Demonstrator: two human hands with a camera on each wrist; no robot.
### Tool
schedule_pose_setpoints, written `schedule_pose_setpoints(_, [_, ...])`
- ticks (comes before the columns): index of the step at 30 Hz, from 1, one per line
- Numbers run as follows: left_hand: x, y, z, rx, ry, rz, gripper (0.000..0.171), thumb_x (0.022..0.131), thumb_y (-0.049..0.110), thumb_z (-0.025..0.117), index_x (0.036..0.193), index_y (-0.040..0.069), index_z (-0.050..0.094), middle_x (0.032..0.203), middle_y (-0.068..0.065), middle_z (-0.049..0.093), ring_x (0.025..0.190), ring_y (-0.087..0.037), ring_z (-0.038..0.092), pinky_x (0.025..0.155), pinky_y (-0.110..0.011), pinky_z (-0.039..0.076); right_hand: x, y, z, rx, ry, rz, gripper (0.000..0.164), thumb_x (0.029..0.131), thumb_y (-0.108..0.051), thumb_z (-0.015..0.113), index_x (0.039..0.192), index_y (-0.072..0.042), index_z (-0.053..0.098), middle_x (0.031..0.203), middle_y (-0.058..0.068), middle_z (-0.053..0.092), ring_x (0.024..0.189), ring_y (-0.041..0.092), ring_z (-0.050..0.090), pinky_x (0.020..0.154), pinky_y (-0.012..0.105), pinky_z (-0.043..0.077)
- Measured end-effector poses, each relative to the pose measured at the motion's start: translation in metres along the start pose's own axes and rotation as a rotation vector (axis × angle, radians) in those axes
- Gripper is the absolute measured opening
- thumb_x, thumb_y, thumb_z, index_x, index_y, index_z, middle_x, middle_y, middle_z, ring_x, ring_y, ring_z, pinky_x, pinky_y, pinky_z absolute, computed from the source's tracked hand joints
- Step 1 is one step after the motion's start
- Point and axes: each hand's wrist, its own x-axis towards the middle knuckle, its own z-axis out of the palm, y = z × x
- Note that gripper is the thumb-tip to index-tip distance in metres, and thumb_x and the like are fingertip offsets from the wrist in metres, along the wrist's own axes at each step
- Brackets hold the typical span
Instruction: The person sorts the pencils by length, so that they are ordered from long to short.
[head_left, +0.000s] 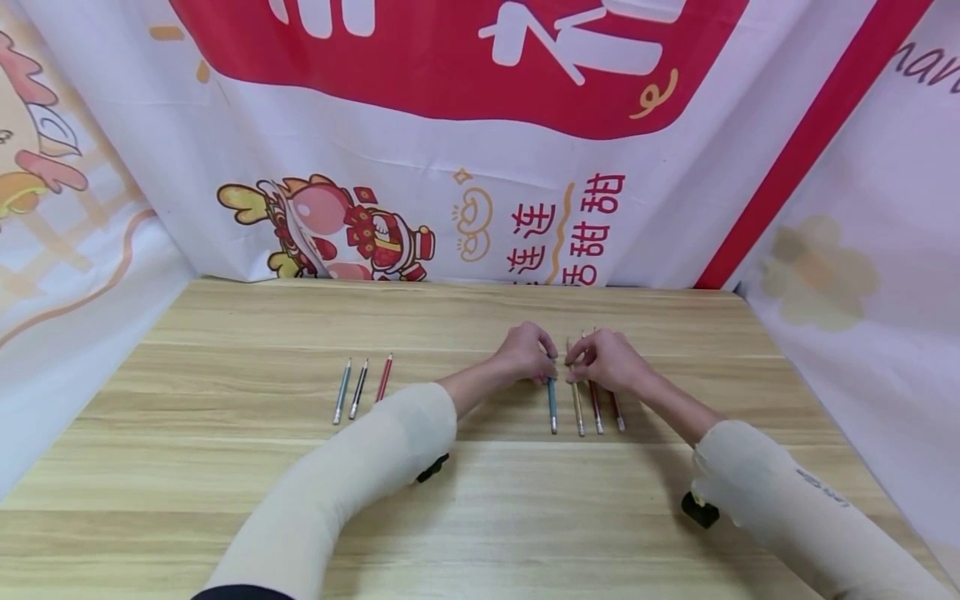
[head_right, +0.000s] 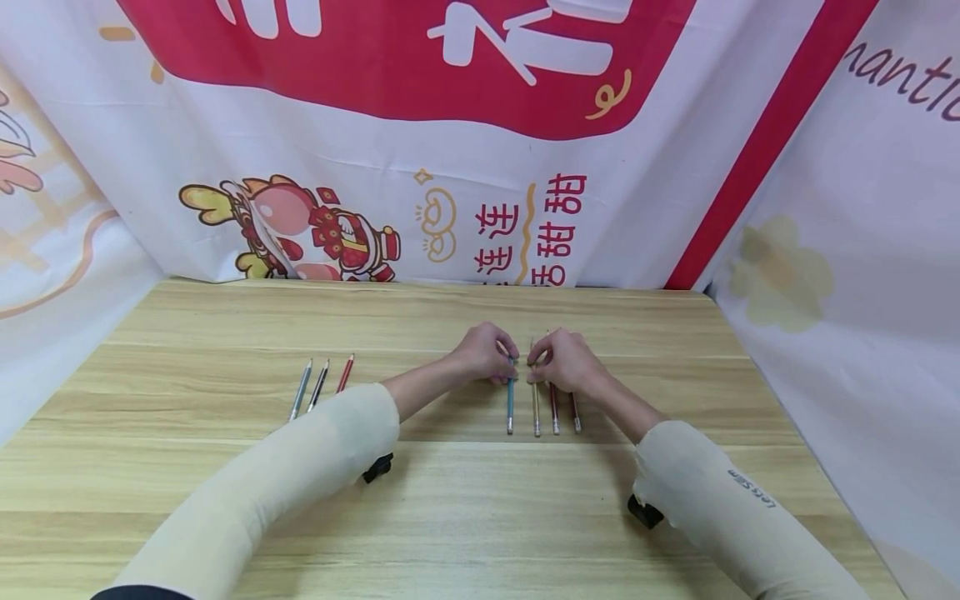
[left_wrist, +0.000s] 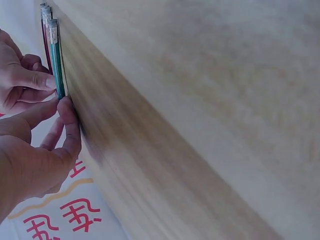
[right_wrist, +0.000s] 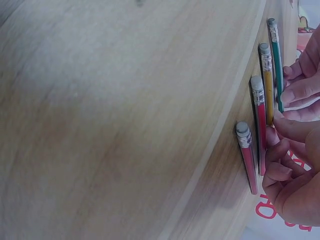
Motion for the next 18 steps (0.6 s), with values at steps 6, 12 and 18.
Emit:
schedule_pose_setpoints(6, [0.0012, 0.0042, 0.0013, 0.036, 0.018, -0.026, 0.020, 0.078, -0.017, 0.078, 0.096, -0.010, 0.071, 0.071, -0.009, 0.064, 0.050, -0.014, 0.060, 0.052, -0.024, 0.059, 0.0001, -0.0003, -0.0013, -0.013, 0.000, 0.006, 0.020, 0.085, -0.010, 0.086, 0.101, 0.000, 0.079, 0.077, 0.004, 0.073, 0.069, 0.012, 0.062, 0.064, 0.028, 0.051])
schedule_pose_setpoints(12, [0.0020, 0.0046, 0.0014, 0.057, 0.005, -0.022, 0.020, 0.078, -0.016, 0.079, 0.095, -0.010, 0.071, 0.071, -0.011, 0.064, 0.051, -0.015, 0.060, 0.054, -0.025, 0.060, -0.0003, -0.0012, -0.0023, -0.016, -0.003, 0.011, 0.021, 0.084, -0.010, 0.086, 0.101, 0.000, 0.079, 0.076, 0.004, 0.074, 0.068, 0.012, 0.063, 0.064, 0.027, 0.051])
schedule_pose_setpoints(18, [0.0026, 0.0031, 0.0007, 0.066, -0.015, -0.009, 0.019, 0.078, -0.017, 0.079, 0.093, -0.010, 0.071, 0.068, -0.009, 0.063, 0.052, -0.015, 0.061, 0.056, -0.027, 0.061, -0.0006, -0.0018, -0.0026, -0.013, -0.008, 0.008, 0.020, 0.084, -0.010, 0.086, 0.100, 0.000, 0.079, 0.075, 0.004, 0.074, 0.067, 0.011, 0.062, 0.063, 0.028, 0.051])
